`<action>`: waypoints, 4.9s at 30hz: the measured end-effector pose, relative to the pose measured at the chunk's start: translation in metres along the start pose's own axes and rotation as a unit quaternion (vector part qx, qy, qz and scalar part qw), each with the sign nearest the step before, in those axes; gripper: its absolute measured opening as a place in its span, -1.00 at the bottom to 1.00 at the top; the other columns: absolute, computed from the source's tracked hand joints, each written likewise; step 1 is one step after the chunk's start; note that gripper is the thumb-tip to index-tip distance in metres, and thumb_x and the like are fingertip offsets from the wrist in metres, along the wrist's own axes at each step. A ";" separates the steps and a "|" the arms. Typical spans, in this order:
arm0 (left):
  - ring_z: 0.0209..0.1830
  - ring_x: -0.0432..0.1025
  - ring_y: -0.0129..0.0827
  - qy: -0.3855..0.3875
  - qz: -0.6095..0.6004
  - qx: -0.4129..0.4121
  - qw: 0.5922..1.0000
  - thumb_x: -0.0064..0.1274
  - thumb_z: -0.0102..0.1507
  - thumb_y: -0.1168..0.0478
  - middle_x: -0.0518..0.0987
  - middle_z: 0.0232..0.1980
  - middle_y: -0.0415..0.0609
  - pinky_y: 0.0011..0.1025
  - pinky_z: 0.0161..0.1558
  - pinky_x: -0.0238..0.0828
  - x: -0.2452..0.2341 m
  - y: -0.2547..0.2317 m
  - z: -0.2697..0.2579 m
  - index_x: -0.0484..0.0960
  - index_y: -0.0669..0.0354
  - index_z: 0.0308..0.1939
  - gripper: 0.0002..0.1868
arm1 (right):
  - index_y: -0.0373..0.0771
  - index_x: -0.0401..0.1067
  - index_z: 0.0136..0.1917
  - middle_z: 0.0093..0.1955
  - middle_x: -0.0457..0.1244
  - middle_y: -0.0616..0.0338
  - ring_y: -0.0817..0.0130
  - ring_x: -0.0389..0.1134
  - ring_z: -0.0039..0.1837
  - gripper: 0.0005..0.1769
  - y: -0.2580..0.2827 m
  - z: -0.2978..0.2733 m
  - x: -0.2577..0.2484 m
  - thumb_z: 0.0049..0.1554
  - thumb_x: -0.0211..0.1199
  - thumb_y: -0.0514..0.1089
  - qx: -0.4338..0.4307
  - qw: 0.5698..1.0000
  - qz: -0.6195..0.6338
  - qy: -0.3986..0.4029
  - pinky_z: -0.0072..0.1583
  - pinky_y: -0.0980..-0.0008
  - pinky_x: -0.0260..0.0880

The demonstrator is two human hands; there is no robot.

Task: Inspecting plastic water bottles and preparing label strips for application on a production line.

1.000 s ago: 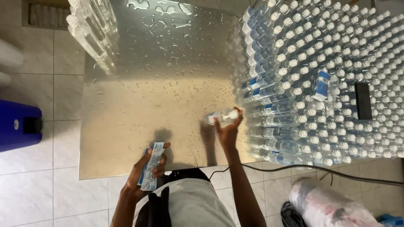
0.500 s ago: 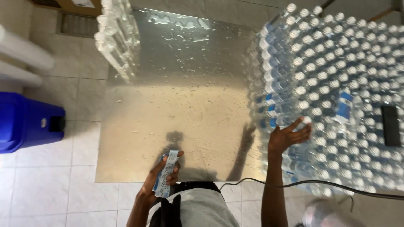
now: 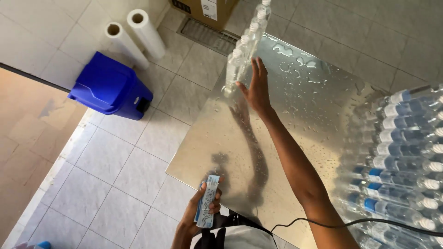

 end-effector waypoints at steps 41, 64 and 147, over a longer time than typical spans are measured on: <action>-0.49 0.34 -0.55 0.197 0.198 -0.282 0.918 0.06 0.49 -0.21 0.54 -0.16 0.02 -0.61 -0.52 0.24 0.094 -0.005 0.022 0.54 0.20 0.07 -0.49 | -0.21 0.67 0.27 -0.24 0.45 0.12 0.33 0.55 -0.06 -0.40 0.213 -0.290 -0.158 -0.05 0.73 -0.24 0.371 0.900 0.224 -0.054 0.17 0.18 0.61; -0.47 0.28 -0.66 0.214 0.176 -0.208 0.938 -0.12 0.52 -0.26 0.46 -0.11 -0.06 -0.67 -0.51 0.24 0.075 0.011 0.032 0.16 0.30 0.68 -0.14 | -0.27 0.65 0.13 0.09 0.52 0.02 0.21 0.52 0.27 -0.85 0.108 -0.255 -0.221 0.33 0.32 -0.37 0.223 0.953 0.168 -0.116 0.39 0.05 0.43; -0.60 0.20 -0.59 0.167 0.137 -0.208 0.954 0.09 0.41 -0.14 0.55 -0.24 -0.05 -0.59 -0.57 0.14 0.074 0.016 0.060 0.25 0.39 0.63 -0.11 | -0.37 0.08 0.73 0.62 -0.04 -0.48 -0.53 -0.07 0.62 0.21 0.040 -0.460 -0.330 0.35 -0.33 0.72 0.356 0.720 -0.546 -0.236 0.56 -0.62 -0.20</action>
Point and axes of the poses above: each hand's wrist, its own z-axis towards the middle knuckle, its own x-axis out of the palm, y = z × x, the point moved 3 cm from there along z, towards the middle knuckle
